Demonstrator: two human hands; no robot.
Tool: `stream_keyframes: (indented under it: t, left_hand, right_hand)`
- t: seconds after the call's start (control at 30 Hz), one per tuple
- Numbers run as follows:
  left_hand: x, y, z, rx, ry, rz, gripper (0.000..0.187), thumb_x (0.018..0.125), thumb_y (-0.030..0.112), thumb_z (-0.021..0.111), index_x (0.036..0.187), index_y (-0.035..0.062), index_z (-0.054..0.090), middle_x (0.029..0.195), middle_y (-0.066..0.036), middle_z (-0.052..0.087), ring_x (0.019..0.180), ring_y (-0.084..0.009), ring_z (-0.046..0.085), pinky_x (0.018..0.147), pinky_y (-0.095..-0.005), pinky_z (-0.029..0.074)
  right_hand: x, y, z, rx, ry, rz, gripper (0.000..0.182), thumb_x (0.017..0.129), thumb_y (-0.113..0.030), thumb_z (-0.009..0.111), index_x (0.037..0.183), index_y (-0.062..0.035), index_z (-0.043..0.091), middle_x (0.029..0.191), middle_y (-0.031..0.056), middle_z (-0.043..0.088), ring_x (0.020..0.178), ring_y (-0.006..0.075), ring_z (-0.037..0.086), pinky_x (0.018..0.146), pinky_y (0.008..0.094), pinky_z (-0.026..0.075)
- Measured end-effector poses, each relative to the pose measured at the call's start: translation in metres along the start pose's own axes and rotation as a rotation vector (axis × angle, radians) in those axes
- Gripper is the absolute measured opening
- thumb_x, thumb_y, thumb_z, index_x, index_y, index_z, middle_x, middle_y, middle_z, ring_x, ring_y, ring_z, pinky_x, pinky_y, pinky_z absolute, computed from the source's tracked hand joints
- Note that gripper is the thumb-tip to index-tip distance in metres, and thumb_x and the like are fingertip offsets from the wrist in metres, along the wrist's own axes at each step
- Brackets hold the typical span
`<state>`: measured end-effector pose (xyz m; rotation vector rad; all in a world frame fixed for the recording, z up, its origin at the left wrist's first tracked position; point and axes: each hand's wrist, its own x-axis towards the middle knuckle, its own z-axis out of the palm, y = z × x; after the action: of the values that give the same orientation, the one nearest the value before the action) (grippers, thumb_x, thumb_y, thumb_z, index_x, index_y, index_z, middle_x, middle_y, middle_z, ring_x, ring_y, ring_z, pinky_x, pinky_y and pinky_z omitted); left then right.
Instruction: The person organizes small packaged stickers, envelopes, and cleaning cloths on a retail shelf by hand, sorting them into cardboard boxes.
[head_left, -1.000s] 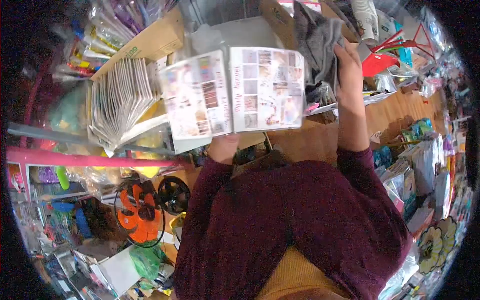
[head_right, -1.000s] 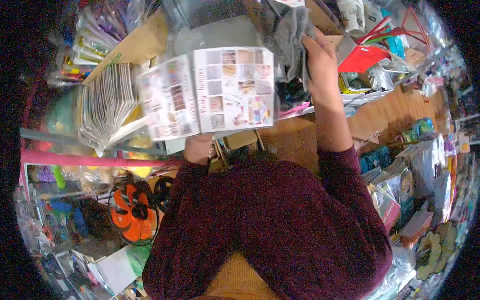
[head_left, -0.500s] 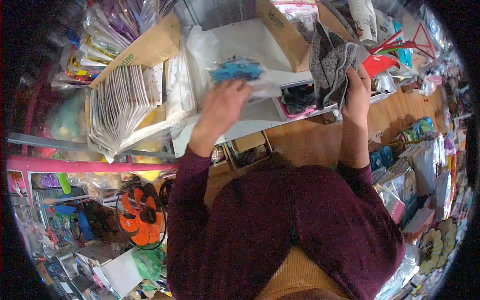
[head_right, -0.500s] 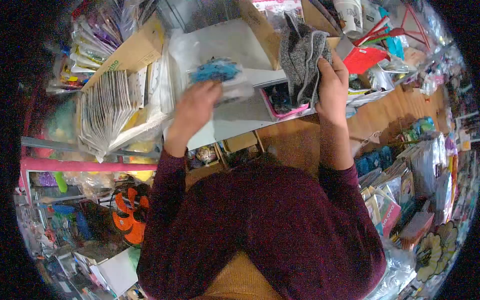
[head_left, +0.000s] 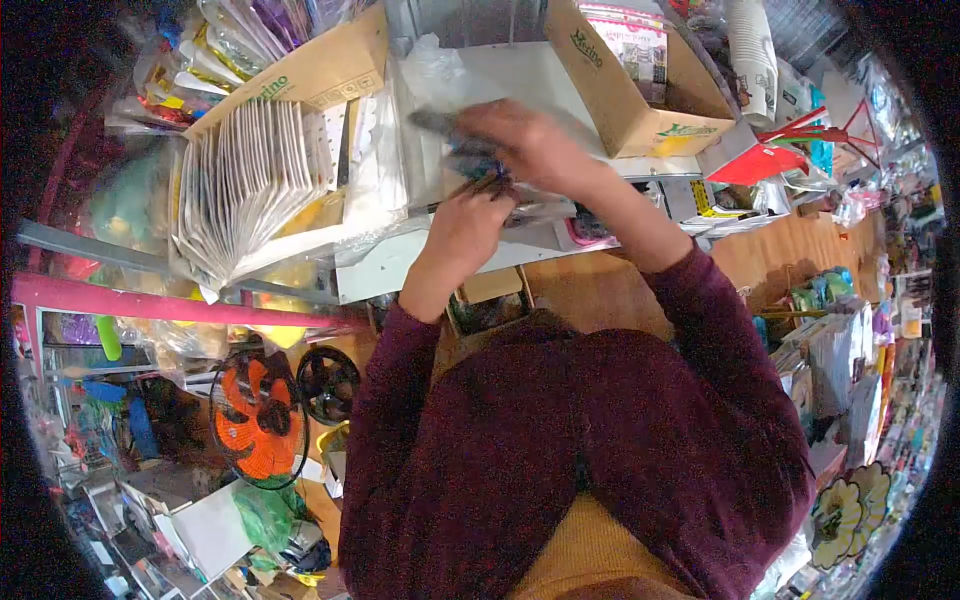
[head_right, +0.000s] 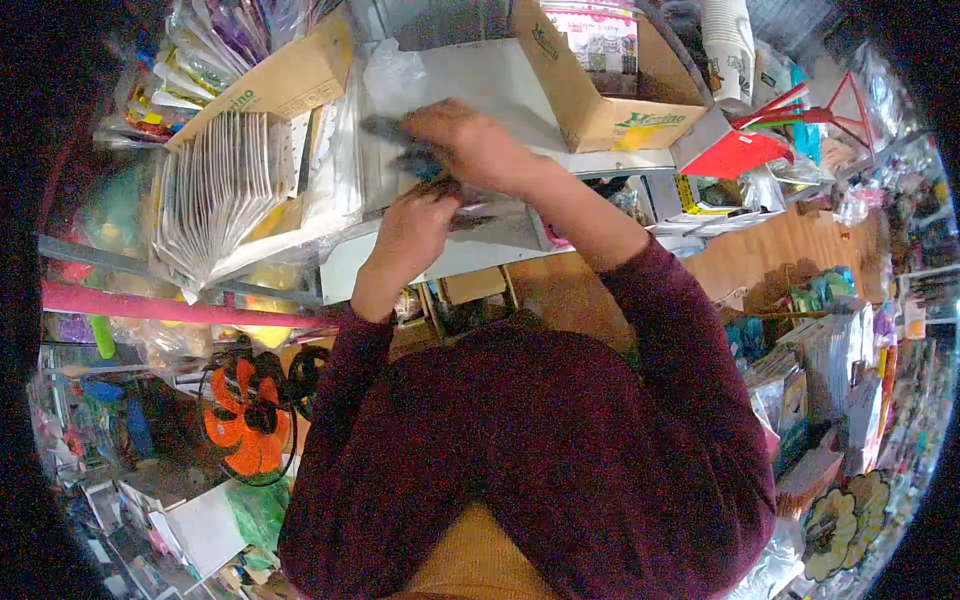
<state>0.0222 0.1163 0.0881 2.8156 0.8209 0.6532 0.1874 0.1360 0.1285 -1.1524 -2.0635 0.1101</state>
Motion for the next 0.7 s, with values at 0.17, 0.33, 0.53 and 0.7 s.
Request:
stream_keyframes:
  t: [0.17,0.33,0.53,0.7]
  left_hand:
    - [0.001,0.000,0.002,-0.110,0.082,-0.026,0.010,0.073,0.002,0.049,0.083,0.0023,0.051,0.079,-0.016,0.057,0.082,-0.0343,0.057,0.071,-0.0465,0.044]
    - [0.001,0.000,0.003,-0.197,0.012,-0.137,0.025,0.077,0.002,0.048,0.102,0.0023,0.054,0.100,-0.022,0.059,0.094,-0.0391,0.055,0.079,-0.0456,0.045]
    - [0.001,0.000,0.004,-0.214,-0.017,-0.185,0.030,0.080,0.002,0.046,0.110,0.0014,0.054,0.108,-0.024,0.057,0.101,-0.0408,0.052,0.084,-0.0456,0.044]
    - [0.000,-0.003,0.003,-0.154,0.103,-0.049,0.027,0.075,-0.001,0.048,0.102,-0.0026,0.054,0.097,-0.026,0.059,0.096,-0.0363,0.057,0.084,-0.0426,0.045]
  right_hand:
    - [0.007,0.044,0.050,0.019,-0.260,-0.307,0.038,0.075,-0.007,0.053,0.113,-0.0059,0.056,0.121,0.0135,0.054,0.110,0.0331,0.051,0.094,0.0389,0.042]
    - [-0.007,0.065,0.045,-0.137,-0.198,-0.055,0.033,0.080,-0.008,0.047,0.112,-0.0055,0.055,0.118,0.0163,0.055,0.104,0.0356,0.054,0.089,0.0407,0.044]
    - [-0.031,0.059,0.017,-0.496,-0.279,0.386,0.017,0.079,-0.009,0.045,0.094,-0.0052,0.054,0.092,0.0204,0.062,0.083,0.0353,0.062,0.074,0.0448,0.050]
    - [-0.046,0.070,0.015,-0.654,-0.308,0.398,0.024,0.077,-0.009,0.049,0.100,-0.0063,0.053,0.086,0.0188,0.062,0.078,0.0330,0.063,0.070,0.0425,0.051]
